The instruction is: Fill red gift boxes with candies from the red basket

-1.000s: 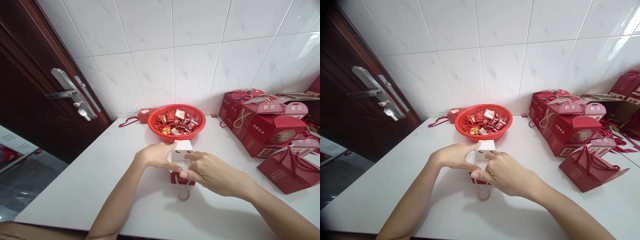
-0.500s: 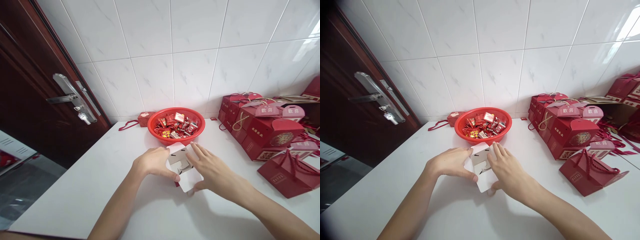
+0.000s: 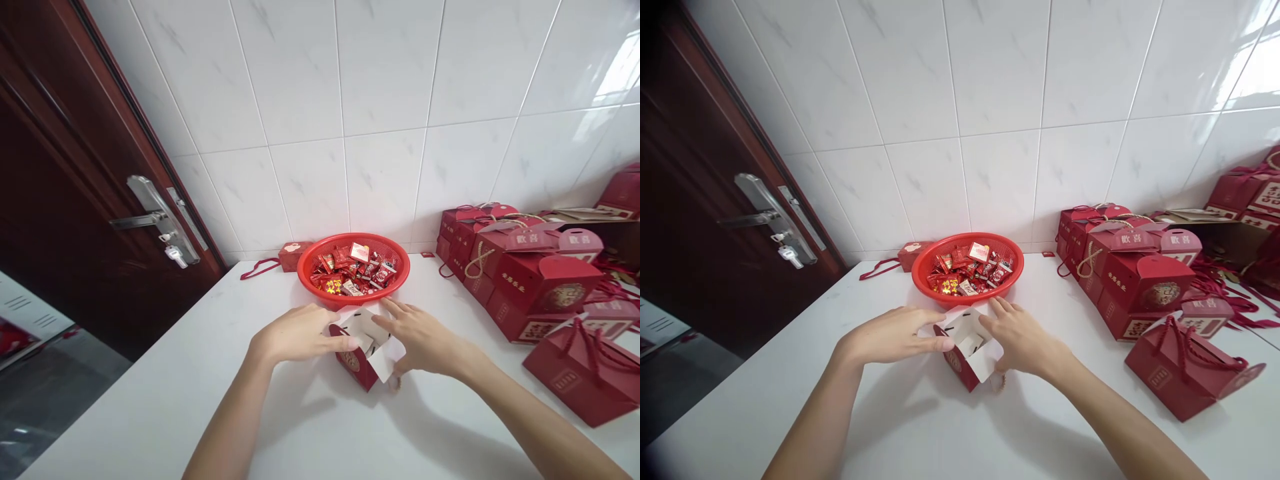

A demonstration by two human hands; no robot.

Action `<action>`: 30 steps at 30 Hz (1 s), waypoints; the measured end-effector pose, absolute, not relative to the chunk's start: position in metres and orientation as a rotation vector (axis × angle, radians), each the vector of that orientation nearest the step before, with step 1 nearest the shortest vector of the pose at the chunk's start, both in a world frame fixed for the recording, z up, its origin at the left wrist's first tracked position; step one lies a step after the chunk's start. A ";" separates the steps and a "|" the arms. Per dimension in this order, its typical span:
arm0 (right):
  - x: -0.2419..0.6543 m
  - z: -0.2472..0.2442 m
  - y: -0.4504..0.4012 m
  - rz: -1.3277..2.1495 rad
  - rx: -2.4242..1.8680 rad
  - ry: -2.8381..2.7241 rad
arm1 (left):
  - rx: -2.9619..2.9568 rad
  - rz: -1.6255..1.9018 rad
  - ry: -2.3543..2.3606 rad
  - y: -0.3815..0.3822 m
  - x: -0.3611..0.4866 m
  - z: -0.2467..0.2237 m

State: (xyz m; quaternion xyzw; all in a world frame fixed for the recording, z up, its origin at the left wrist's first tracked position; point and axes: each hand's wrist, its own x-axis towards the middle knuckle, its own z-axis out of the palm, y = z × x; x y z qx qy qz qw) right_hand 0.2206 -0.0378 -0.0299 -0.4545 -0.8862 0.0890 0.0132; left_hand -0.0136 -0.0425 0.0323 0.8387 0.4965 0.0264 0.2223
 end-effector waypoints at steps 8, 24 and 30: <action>0.261 0.014 -0.041 0.611 -1.131 -2.712 | 2.343 0.486 1.225 0.013 -0.021 0.036; 0.203 -0.038 0.113 1.101 -0.904 -1.287 | 2.342 -0.490 1.504 0.131 0.082 -0.038; 0.208 -0.050 0.123 1.101 -0.927 -1.197 | 2.280 -0.261 1.413 0.141 0.054 -0.036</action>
